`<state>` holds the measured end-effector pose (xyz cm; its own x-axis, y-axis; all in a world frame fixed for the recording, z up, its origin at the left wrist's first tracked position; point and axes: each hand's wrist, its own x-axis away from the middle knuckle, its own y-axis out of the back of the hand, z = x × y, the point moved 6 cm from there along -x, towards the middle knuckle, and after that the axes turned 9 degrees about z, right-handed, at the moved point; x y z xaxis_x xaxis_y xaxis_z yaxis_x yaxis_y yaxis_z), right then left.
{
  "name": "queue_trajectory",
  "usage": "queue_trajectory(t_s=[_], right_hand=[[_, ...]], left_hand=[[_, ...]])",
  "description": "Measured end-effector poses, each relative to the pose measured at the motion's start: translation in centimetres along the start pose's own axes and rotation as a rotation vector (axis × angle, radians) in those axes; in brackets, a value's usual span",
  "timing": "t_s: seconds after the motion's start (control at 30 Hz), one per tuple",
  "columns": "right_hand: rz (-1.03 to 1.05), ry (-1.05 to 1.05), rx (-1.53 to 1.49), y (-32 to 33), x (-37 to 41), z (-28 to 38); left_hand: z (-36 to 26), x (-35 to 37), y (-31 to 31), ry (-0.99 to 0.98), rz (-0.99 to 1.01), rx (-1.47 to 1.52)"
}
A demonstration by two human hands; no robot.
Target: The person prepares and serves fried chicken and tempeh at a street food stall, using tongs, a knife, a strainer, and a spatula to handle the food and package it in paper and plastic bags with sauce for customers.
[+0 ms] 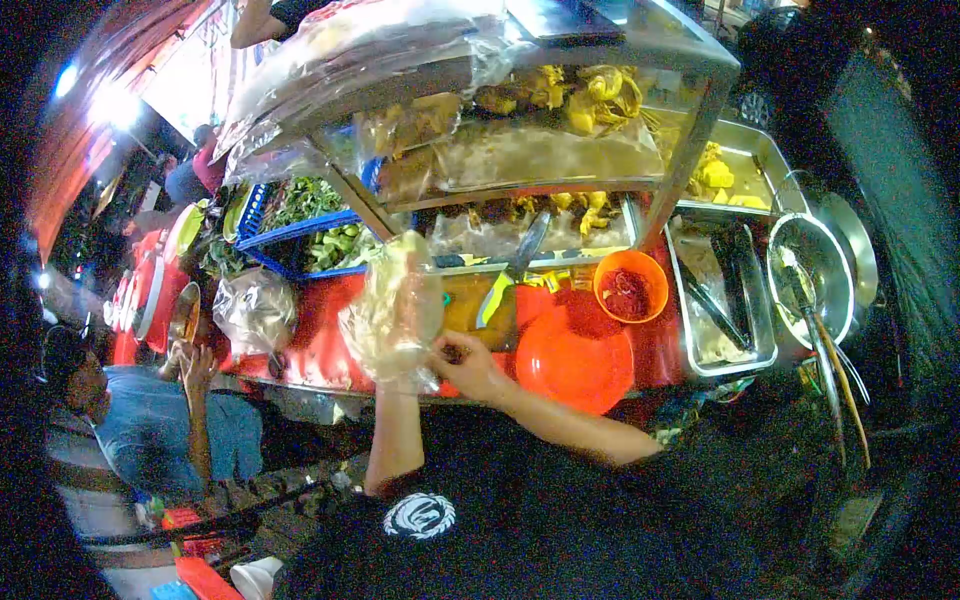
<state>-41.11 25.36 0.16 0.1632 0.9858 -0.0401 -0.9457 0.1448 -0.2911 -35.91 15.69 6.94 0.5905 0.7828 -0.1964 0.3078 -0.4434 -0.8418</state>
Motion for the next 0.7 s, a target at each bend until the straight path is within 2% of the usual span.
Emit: queue_trajectory(t_s=[0.03,0.07,0.13,0.17,0.2,0.27,0.3,0.47,0.57,0.6,0.63,0.67,0.7], right_hand=[[-0.056,-0.033,0.196,-0.4,0.2,0.8],[-0.056,-0.031,0.194,-0.7,0.7,2.1],[0.035,0.045,0.484,-2.0,1.5,4.9],[0.108,0.196,0.380,-3.2,2.0,6.4],[0.236,0.240,0.421,-4.4,2.9,7.6],[0.520,0.073,0.549,-6.0,3.5,5.6],[0.577,0.081,0.557,-6.2,3.7,6.3],[0.636,0.079,0.522,-5.3,4.0,4.9],[0.714,0.069,0.385,-4.3,3.8,4.9],[0.601,0.068,0.427,-2.2,2.9,4.0],[0.364,0.029,0.549,1.3,1.1,3.0],[0.132,-0.118,0.723,5.1,-1.0,0.7],[-0.072,-0.143,1.030,8.5,-2.8,-1.2]], left_hand=[[-0.9,0.1,0.4,-0.042,-0.018,-0.014],[-2.0,0.2,0.8,-0.084,-0.038,-0.026],[-3.8,0.9,1.5,-0.161,-0.073,-0.057],[-4.9,1.2,1.9,-0.202,-0.089,-0.073],[-5.7,1.5,2.1,-0.242,-0.105,-0.092],[-7.1,2.1,2.5,-0.301,-0.130,-0.130],[-7.6,2.3,2.7,-0.323,-0.138,-0.150],[-9.0,2.6,3.7,-0.395,-0.172,-0.232],[-10.1,1.9,4.7,-0.385,-0.178,-0.320],[-10.5,1.5,5.1,-0.369,-0.167,-0.374],[-10.5,0.7,5.5,-0.339,-0.147,-0.440],[-10.3,-0.2,6.2,-0.302,-0.128,-0.523],[-9.5,-1.3,7.0,-0.250,-0.097,-0.623]])
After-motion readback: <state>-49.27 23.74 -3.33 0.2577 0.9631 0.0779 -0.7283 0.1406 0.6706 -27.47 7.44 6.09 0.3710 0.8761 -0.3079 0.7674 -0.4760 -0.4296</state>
